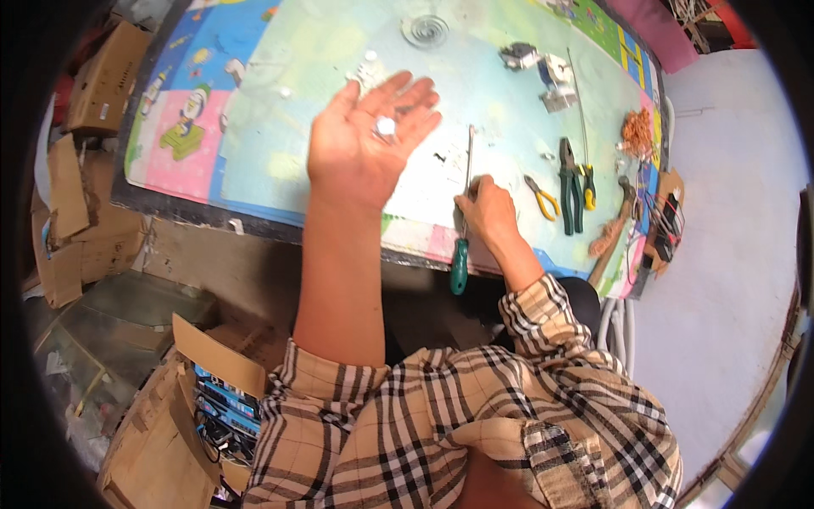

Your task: The person assembles small electrical components on a colorful table, using pliers and a screwdriver to strip wires and connect parts. They handle multiple small white plastic pieces and wires, occasionally reaching for additional items from nearby boxes.

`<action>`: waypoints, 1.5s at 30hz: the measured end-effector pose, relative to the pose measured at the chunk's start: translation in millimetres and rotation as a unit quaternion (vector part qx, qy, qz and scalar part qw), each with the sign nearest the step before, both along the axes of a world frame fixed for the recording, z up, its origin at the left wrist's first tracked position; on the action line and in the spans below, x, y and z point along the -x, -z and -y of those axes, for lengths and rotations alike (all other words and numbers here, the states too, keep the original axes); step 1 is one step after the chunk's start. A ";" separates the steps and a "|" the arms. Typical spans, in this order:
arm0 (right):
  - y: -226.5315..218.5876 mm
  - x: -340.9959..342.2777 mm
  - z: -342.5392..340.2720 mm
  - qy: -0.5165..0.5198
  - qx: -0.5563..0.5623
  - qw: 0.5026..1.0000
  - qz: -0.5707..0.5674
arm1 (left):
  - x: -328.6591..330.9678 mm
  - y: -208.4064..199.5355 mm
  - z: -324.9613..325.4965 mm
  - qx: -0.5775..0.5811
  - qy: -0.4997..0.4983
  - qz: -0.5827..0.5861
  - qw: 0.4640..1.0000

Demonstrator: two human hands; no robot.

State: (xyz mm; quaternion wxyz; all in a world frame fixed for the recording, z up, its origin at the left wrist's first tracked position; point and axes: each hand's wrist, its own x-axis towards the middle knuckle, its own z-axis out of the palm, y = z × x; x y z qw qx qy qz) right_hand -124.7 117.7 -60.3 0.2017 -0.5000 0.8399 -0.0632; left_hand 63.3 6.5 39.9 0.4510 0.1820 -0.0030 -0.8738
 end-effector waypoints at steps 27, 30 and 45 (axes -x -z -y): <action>-136.9 -71.2 54.9 -0.254 0.367 0.891 0.081 | 8.6 13.1 -1.0 0.045 0.078 0.052 0.995; -128.0 -71.6 59.9 -0.250 0.317 0.915 0.012 | 13.3 12.2 -2.4 0.056 0.065 0.079 0.993; -117.8 -67.9 72.2 -0.223 0.353 0.883 0.213 | 15.3 5.0 -2.4 0.068 0.060 0.039 0.995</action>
